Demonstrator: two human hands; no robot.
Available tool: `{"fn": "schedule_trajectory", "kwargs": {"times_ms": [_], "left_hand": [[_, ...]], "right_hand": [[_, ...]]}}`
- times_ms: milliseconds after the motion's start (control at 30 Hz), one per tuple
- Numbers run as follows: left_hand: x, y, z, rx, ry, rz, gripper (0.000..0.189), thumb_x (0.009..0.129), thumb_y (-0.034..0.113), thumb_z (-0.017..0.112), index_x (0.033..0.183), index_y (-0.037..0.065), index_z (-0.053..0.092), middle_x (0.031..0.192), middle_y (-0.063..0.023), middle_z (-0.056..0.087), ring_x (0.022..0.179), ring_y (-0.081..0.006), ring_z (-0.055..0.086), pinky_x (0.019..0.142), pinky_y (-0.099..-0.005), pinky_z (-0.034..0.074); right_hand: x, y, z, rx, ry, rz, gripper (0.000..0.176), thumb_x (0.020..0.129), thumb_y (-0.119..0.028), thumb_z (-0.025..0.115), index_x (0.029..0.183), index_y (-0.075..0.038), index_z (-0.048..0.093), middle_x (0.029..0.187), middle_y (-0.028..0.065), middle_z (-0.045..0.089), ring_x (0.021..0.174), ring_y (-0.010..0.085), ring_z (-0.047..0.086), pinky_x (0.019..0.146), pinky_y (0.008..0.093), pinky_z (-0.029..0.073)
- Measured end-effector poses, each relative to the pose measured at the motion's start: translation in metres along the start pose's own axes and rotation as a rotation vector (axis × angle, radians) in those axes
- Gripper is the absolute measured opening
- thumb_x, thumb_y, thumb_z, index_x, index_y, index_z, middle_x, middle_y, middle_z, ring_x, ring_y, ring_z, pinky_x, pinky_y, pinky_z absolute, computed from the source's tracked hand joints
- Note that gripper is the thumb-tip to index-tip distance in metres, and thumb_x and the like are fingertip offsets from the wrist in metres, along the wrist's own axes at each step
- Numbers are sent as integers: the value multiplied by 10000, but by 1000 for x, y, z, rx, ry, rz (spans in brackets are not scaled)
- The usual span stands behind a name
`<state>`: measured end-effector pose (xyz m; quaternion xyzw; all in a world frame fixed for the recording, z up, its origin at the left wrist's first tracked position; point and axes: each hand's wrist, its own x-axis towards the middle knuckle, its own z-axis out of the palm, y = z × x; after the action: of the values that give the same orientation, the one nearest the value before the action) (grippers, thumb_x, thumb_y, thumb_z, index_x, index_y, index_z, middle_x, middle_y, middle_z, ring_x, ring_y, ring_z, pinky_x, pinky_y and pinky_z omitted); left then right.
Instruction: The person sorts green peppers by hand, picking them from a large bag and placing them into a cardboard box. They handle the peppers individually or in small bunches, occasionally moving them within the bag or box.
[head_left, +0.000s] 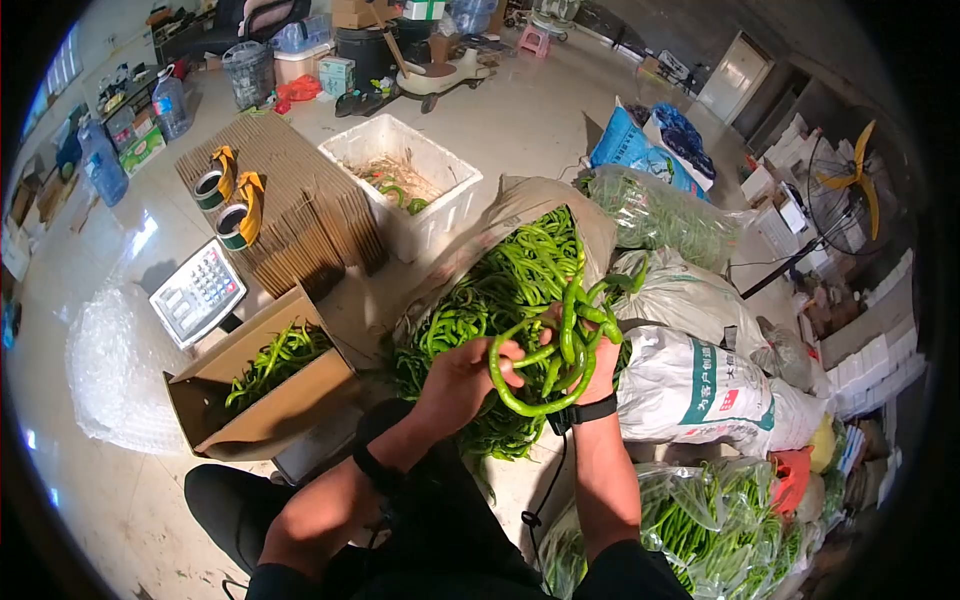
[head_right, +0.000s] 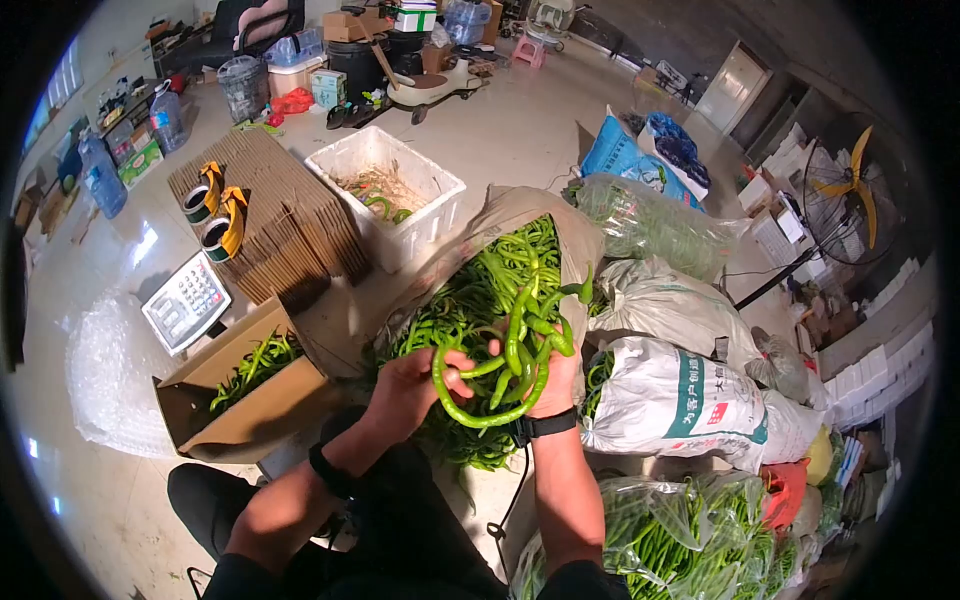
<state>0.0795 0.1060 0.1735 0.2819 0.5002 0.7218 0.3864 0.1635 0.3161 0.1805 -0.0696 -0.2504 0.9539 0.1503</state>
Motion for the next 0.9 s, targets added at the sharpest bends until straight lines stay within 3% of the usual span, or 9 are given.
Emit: {"fn": "schedule_trajectory", "kwargs": {"times_ms": [33,133,267,400,533,567,700,833,900], "left_hand": [[1,-2,-4,-79,45,42,244,1009,80,573,1227,-25,604,1121,-90,669,923,-170,688,833,-301,549],[3,-2,-9,-166,111,74,251,1015,80,560,1236,-33,588,1139,-100,668,918,-186,692,815,-302,549],[4,-3,-11,-156,141,43,246,1017,85,556,1232,-32,584,1154,-108,671,912,-189,692,800,-303,549],[6,-12,-16,76,183,101,217,1005,71,575,1188,-39,614,1099,-101,686,921,-167,690,826,-291,544],[0,-7,-13,182,247,137,212,958,4,614,1165,-32,643,1064,-109,702,929,-159,690,828,-293,545],[-2,-5,-12,356,294,255,233,930,-27,629,1162,-22,650,1070,-118,704,935,-170,694,825,-293,550],[-3,-3,-9,550,370,494,323,849,-80,646,1138,58,691,1105,-129,704,929,-249,712,785,-300,560],[-6,-2,-10,605,320,541,318,873,-129,584,1147,9,669,1138,-127,692,957,-210,706,825,-304,563],[-8,-2,-8,629,320,557,355,852,-149,565,1143,23,674,1153,-137,682,954,-228,710,835,-316,561]], "right_hand": [[-1,-1,0,-110,92,14,534,860,-295,571,1322,-28,554,1076,192,650,1012,370,642,905,505,544],[-2,3,10,33,-4,-43,492,845,-244,553,1288,-30,572,1097,228,659,1066,430,623,1034,573,479],[-4,3,0,-54,102,-187,532,809,-249,558,1305,-56,574,1191,274,612,1104,448,601,998,583,485],[-12,-6,9,-22,111,-106,576,701,-68,569,1276,-41,563,1106,247,640,1137,468,590,1023,576,482],[-22,-2,8,25,107,-78,559,687,-63,563,1245,-40,589,1065,222,639,1151,464,585,1049,621,451],[-25,-1,7,25,108,-79,559,687,-63,563,1245,-40,589,1065,222,639,1151,464,585,1049,621,451],[-35,5,-1,-87,247,-85,500,784,-231,536,1182,67,580,1044,269,653,923,401,665,807,500,596],[-35,5,-14,-142,147,-89,488,795,-253,524,1147,80,585,1016,296,649,877,378,664,716,429,596],[-35,6,-16,-173,227,-122,446,818,-259,527,1114,70,586,912,228,640,761,306,623,606,373,544]]}}
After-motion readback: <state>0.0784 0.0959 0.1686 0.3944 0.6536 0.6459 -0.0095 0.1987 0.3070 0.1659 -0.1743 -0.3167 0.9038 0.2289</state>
